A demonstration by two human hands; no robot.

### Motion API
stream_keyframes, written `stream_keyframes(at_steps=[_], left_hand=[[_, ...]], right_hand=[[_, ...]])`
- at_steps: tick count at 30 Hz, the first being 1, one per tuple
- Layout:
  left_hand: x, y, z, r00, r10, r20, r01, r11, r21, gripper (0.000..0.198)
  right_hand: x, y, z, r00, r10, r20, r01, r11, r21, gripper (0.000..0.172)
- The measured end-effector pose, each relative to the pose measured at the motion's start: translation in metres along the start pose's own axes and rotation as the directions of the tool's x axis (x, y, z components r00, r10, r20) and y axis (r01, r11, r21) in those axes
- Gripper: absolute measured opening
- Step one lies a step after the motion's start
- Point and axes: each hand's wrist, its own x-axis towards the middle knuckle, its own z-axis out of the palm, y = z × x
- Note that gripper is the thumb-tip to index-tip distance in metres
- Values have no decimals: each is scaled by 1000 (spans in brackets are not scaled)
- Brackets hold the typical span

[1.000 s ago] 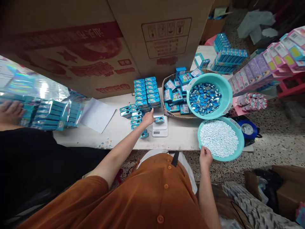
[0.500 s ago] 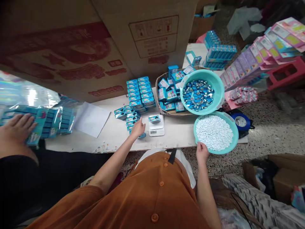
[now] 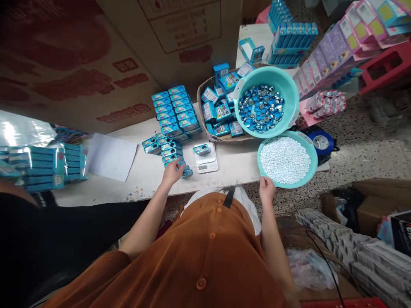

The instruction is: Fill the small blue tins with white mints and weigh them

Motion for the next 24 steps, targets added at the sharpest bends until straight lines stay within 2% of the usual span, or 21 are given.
stream_keyframes(at_steps=[10,19,22,24], left_hand=[[8,-1,-8,998,61,-30,-62,998,-20,41],[17,2,1,991,128,-33,-130,990,-58,37],[27,12,3,975,200,-92,-202,979,-7,41],[34,24,6,944,283,-168,-278,959,55,52]], right_hand=[[0,4,-3,1000,24,-15,-23,1000,21,50],[-3,7,-3,1000,23,-1,-23,1000,-16,46],[-4,5,-4,1000,12,-5,-12,1000,-5,47],[-4,4,-4,1000,1,-11,-1,1000,-2,48]])
